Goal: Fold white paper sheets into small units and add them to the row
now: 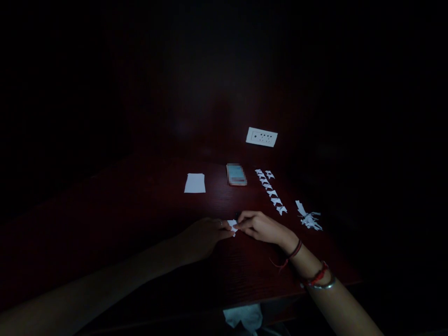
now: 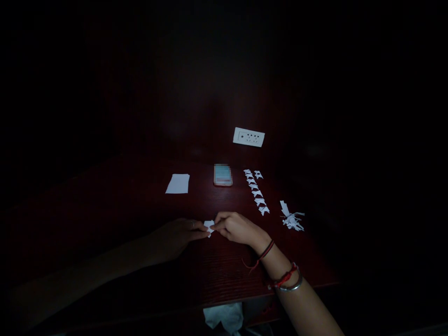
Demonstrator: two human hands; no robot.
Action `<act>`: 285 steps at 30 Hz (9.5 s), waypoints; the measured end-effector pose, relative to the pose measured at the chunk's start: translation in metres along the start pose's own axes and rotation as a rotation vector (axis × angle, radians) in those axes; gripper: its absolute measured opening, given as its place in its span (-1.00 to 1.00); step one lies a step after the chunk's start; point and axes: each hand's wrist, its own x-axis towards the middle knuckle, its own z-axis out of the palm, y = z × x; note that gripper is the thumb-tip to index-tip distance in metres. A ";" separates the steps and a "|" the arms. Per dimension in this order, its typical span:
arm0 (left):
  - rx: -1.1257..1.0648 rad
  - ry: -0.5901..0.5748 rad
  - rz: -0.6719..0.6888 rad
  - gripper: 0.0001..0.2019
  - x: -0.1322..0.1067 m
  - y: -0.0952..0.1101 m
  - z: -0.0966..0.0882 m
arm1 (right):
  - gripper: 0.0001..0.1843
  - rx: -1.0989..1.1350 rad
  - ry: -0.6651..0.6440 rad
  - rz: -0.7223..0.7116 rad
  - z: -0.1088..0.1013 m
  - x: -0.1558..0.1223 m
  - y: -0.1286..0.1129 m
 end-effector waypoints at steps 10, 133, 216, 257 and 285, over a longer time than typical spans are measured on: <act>-0.036 -0.028 -0.002 -0.44 -0.007 -0.014 -0.009 | -0.64 -0.176 -0.052 -0.027 -0.001 -0.006 -0.006; 0.128 0.035 0.009 -0.64 -0.011 0.001 -0.004 | -0.74 -0.121 0.055 0.010 0.004 0.009 -0.004; -0.270 0.460 -0.456 -0.80 -0.001 -0.059 -0.006 | -0.40 -0.164 0.053 0.573 0.001 0.051 -0.030; -0.259 0.419 -0.231 -0.72 0.136 -0.051 0.011 | -0.48 -0.075 0.135 0.589 -0.107 -0.025 0.149; -0.195 0.519 -0.376 -0.72 0.230 -0.091 0.056 | -0.51 -0.143 -0.007 0.605 -0.087 -0.004 0.288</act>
